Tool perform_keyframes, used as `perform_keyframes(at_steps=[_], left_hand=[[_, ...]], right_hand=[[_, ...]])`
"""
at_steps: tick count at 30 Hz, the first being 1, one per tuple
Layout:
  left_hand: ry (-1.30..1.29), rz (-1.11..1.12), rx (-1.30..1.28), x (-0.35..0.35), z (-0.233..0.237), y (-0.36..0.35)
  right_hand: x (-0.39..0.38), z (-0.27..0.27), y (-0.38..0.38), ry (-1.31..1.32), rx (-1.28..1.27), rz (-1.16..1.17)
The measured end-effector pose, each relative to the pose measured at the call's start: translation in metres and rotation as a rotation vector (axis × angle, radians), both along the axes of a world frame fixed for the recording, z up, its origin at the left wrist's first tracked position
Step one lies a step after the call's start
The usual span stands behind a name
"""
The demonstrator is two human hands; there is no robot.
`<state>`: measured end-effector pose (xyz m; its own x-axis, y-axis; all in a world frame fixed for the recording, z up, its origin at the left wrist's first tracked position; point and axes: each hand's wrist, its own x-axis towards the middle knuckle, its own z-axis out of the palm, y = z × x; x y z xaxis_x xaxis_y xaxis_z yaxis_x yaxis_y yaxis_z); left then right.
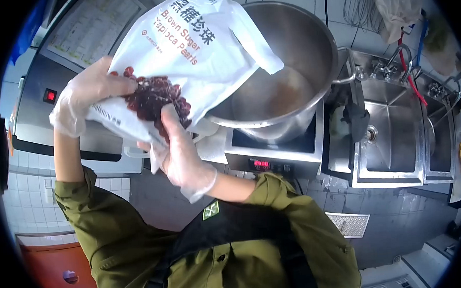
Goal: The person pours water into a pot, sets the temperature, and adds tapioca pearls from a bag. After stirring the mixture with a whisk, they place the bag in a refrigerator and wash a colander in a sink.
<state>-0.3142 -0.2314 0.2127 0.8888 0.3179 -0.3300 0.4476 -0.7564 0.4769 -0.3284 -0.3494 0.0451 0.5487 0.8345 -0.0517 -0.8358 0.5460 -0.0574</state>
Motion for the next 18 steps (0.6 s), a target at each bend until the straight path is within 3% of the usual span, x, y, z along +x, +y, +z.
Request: perform_keyframes(at_steps=[2,7,9,18], left_hand=[[0.011,0.018,-0.036,-0.003,-0.006,-0.002],[-0.039,-0.058,-0.035,0.001,-0.009,0.011],[-0.046,0.036,-0.108,0.004,-0.010,0.008],[-0.119,-0.006,-0.042,0.017,-0.008,0.017]], right_hand=[[0.004,-0.011,0.003,0.031,0.060,0.067],[-0.002,-0.001,0.003,-0.019,0.042,-0.045],[0.002,-0.001,0.005,0.009,0.051,-0.042],[0.006,0.007,0.007,0.159,0.190,0.086]])
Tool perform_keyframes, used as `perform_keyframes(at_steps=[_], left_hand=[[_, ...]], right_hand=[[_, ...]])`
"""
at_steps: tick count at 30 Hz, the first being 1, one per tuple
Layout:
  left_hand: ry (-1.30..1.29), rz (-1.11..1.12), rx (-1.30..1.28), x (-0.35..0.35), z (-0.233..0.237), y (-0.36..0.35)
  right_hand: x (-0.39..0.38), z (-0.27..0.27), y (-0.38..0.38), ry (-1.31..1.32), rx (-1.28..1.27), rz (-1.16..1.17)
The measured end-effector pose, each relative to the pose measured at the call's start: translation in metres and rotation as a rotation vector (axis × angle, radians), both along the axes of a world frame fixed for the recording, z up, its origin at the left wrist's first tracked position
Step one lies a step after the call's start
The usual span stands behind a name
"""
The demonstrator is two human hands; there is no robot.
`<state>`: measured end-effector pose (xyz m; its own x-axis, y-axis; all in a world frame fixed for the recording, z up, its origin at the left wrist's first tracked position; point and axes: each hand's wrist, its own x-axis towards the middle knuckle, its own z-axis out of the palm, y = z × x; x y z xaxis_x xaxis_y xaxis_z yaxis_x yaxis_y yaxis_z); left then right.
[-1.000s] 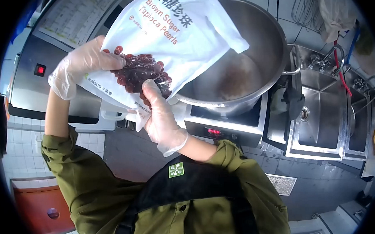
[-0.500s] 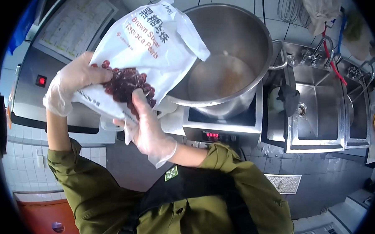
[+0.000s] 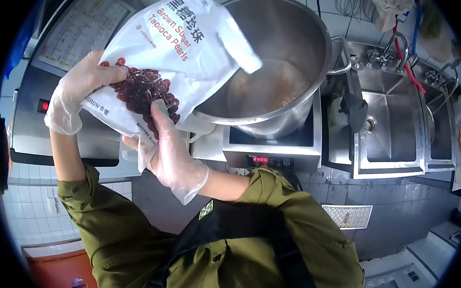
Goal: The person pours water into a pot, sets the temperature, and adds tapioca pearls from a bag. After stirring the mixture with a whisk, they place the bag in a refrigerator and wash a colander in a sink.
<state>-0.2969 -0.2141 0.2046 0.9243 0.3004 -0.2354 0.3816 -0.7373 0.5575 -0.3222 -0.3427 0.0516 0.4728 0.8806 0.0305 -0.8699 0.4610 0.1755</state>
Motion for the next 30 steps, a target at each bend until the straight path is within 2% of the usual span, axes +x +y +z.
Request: perform_keyframes(at_steps=[4,9,12,15,16,19,20,24,27,28,30], left_hand=[[-0.072,0.075,0.017,0.004,-0.002,0.000],[-0.028,0.005,0.004,0.002,-0.004,-0.004],[-0.027,-0.051,-0.042,0.005,-0.003,0.004],[-0.003,0.002,0.067,0.004,-0.002,-0.004],[0.005,-0.064,0.050,0.004,0.001,-0.002],[0.030,-0.057,0.077,0.005,0.000,-0.004],[-0.034,-0.080,0.057,0.005,-0.005,0.001],[-0.043,-0.162,0.077,0.006,-0.004,0.007],[-0.108,-0.095,0.070,0.003,-0.005,0.000],[-0.125,-0.085,0.074,0.003,-0.003,0.001],[-0.148,-0.066,0.081,0.000,-0.003,0.002]], right_hand=[[-0.002,0.000,0.002,0.086,0.022,0.034],[-0.005,0.004,-0.002,0.042,-0.008,-0.039],[-0.003,-0.003,0.002,0.092,0.069,0.047],[0.002,-0.009,0.002,0.200,0.275,0.178],[-0.004,0.004,-0.001,0.148,0.068,0.027],[-0.001,-0.002,0.009,0.209,0.129,0.019],[0.000,-0.002,0.002,0.236,0.114,0.082],[0.001,0.000,0.009,0.198,0.143,0.027],[0.000,-0.003,0.006,0.188,0.147,0.001],[0.003,-0.005,0.003,0.232,0.169,0.065],[0.004,-0.001,0.005,0.122,0.126,-0.007]])
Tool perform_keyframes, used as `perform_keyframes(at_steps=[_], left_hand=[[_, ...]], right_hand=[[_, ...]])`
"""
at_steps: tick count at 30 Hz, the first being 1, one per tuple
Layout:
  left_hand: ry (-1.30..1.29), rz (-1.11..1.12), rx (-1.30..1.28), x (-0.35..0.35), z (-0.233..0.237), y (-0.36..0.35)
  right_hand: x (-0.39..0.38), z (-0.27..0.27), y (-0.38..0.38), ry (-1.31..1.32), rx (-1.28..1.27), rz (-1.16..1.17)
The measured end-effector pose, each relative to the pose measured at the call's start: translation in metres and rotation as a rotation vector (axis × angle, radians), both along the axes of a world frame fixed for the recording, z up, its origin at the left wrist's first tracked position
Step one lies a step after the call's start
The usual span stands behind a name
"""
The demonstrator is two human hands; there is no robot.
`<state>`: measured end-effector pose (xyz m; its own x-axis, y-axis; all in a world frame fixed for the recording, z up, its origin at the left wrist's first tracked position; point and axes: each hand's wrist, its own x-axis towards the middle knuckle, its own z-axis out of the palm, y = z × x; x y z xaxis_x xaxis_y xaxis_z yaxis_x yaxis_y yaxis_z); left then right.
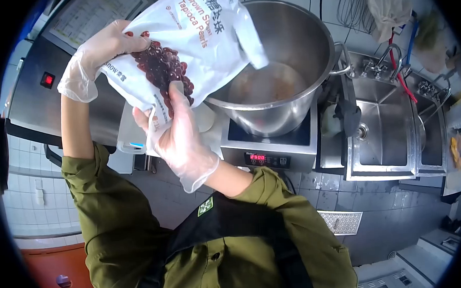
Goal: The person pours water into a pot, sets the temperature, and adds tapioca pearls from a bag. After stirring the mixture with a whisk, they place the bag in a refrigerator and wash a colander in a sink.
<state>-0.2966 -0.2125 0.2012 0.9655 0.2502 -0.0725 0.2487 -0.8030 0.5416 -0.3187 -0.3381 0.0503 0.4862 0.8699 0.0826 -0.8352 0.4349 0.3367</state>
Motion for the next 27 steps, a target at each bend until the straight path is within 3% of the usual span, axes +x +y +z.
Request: perform_keyframes(at_steps=[9,16,19,27], left_hand=[[0.129,0.048,0.019,-0.009,0.000,0.012],[0.091,-0.028,0.034,-0.008,0.000,0.012],[0.072,-0.040,0.032,-0.005,0.000,0.010],[0.064,-0.073,-0.009,-0.007,0.002,0.005]], right_hand=[[-0.001,-0.004,-0.017,-0.283,-0.237,-0.082],[-0.005,-0.008,-0.009,-0.245,-0.236,-0.119],[-0.003,0.006,-0.015,-0.189,-0.401,-0.145],[-0.002,-0.005,-0.014,-0.309,-0.233,-0.192]])
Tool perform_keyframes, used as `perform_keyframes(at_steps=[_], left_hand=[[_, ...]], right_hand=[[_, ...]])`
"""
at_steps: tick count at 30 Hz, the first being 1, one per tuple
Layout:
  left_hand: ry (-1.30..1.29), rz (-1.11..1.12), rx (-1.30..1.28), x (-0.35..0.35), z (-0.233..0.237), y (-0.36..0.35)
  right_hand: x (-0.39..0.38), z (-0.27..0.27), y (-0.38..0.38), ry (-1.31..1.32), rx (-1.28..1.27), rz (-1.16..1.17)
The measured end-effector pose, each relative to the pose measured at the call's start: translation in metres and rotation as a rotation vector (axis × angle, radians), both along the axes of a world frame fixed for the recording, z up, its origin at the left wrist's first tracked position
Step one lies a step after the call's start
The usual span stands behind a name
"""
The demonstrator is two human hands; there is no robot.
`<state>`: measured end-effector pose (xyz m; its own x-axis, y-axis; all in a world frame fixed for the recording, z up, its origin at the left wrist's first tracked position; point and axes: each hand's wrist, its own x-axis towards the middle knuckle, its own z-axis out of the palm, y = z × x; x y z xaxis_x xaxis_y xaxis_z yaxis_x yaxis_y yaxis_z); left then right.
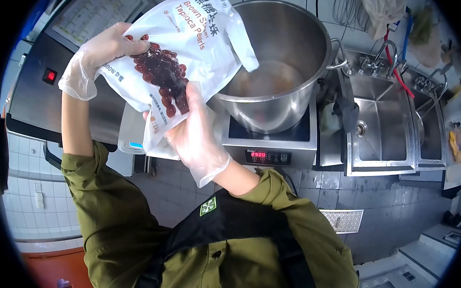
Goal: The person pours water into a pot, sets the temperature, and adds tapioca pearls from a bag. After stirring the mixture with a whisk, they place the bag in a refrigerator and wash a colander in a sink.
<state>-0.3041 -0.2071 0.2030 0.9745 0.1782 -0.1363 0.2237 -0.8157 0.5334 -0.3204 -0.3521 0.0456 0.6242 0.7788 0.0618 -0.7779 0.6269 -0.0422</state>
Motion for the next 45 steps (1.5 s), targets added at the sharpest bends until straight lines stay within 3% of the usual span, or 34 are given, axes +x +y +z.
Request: perform_keyframes(at_steps=[18,31,34,39,43,45], left_hand=[[-0.100,0.024,0.188,0.004,-0.004,-0.002],[-0.020,-0.021,0.163,0.012,-0.001,0.000],[-0.163,0.071,0.274,0.006,0.000,-0.011],[0.033,-0.043,0.182,0.016,0.007,-0.004],[-0.193,0.065,0.249,0.012,-0.006,-0.003],[-0.108,0.037,0.214,0.012,-0.002,-0.010]], right_hand=[[0.000,0.000,-0.004,0.122,0.069,0.015],[0.001,-0.001,-0.003,0.106,0.094,0.024],[0.004,0.002,-0.001,0.088,0.127,0.036],[0.003,0.001,-0.001,0.124,0.150,0.031],[0.005,-0.002,0.000,0.130,0.126,0.033],[0.001,-0.001,-0.006,0.135,0.167,0.023]])
